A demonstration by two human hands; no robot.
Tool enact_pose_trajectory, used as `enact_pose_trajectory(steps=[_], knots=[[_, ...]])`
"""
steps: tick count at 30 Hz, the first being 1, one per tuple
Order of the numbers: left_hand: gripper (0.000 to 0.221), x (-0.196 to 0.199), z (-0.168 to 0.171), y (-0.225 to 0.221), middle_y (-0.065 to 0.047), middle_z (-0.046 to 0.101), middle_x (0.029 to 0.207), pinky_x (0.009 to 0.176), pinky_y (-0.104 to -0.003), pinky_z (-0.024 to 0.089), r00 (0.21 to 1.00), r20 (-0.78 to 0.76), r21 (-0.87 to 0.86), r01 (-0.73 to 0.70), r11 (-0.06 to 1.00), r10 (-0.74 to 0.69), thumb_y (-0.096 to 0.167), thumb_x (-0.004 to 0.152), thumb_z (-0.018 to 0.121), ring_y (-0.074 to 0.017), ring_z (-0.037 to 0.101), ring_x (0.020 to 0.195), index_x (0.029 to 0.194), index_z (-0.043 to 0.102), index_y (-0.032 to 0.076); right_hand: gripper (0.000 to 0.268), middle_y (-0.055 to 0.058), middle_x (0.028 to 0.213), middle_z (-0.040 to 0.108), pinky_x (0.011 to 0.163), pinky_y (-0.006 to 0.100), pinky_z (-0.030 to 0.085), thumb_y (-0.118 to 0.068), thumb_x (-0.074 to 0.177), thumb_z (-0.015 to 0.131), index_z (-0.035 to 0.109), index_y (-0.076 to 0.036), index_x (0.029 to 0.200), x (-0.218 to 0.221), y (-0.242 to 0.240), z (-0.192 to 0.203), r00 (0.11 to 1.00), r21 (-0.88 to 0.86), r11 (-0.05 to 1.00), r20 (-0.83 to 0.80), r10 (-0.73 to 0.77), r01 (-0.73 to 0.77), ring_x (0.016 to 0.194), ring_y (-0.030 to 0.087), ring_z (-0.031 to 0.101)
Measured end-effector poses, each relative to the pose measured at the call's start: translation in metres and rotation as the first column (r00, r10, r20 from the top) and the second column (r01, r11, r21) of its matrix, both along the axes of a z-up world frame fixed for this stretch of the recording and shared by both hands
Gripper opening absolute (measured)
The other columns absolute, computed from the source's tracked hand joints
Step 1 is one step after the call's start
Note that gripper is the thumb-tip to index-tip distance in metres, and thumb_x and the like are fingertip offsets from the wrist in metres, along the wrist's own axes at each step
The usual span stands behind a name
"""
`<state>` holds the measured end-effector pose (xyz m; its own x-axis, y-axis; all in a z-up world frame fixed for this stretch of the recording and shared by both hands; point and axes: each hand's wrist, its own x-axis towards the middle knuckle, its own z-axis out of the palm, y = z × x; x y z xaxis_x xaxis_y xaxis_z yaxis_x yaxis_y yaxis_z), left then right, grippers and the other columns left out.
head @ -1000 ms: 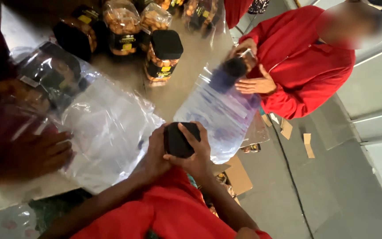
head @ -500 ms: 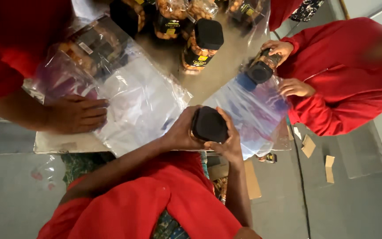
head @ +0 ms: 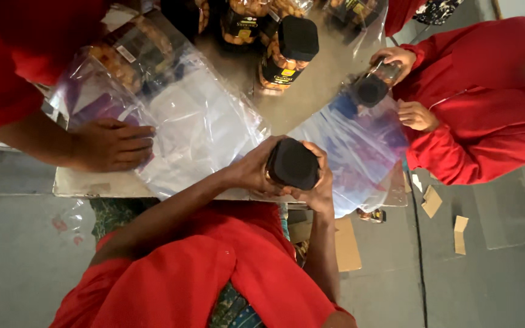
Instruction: The person places jars of processed food into plastic sleeves on a table and hands them to another person.
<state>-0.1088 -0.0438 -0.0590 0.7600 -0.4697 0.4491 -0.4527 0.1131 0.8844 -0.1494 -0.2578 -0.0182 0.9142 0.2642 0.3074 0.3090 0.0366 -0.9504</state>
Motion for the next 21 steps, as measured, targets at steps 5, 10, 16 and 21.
enact_pose_trajectory(steps=[5,10,16,21], knots=[[0.112,0.000,0.000,-0.003,-0.015,0.052,0.139,0.111,-0.039,0.047,0.999,-0.026,-0.011,0.021,1.000,-0.022,0.029,0.063,0.099,-0.0270,0.054,0.133,0.152,0.036,0.003,0.114,0.013,0.146,0.056,0.118,0.040,0.046,-0.028,0.059,0.102,0.042,0.000,0.152,0.004,-0.002,-0.001,0.999,-0.138,0.989,0.019,-0.046,0.048,0.135,0.024,0.057],[0.119,0.003,0.003,-0.008,-0.014,0.049,0.145,0.116,-0.038,0.045,0.990,-0.100,-0.095,0.090,0.991,-0.099,0.021,0.062,0.099,-0.0254,0.051,0.140,0.155,0.028,0.001,0.112,0.016,0.152,0.053,0.120,0.047,0.044,-0.054,0.079,0.085,0.023,-0.006,0.160,0.008,-0.010,-0.013,0.973,0.513,0.853,-0.132,0.191,-0.098,0.140,0.029,0.053],[0.124,0.010,0.001,-0.012,-0.014,0.048,0.148,0.116,-0.039,0.045,0.977,-0.147,-0.125,0.136,0.983,-0.154,0.019,0.062,0.098,-0.0251,0.049,0.141,0.158,0.022,0.002,0.093,0.020,0.156,0.046,0.121,0.046,0.039,-0.046,0.100,0.071,0.022,-0.002,0.166,0.006,-0.030,-0.038,0.979,0.549,0.836,-0.170,0.109,0.002,0.143,0.030,0.048],[0.123,0.015,0.002,-0.007,-0.014,0.048,0.148,0.117,-0.039,0.044,0.979,-0.135,-0.063,0.143,0.988,-0.150,0.018,0.062,0.098,-0.0251,0.049,0.142,0.158,0.023,0.004,0.120,0.008,0.155,0.043,0.119,0.037,0.039,-0.012,0.069,0.094,0.019,-0.005,0.162,0.005,-0.033,-0.059,0.999,0.148,0.989,-0.020,0.029,-0.025,0.142,0.021,0.045]])
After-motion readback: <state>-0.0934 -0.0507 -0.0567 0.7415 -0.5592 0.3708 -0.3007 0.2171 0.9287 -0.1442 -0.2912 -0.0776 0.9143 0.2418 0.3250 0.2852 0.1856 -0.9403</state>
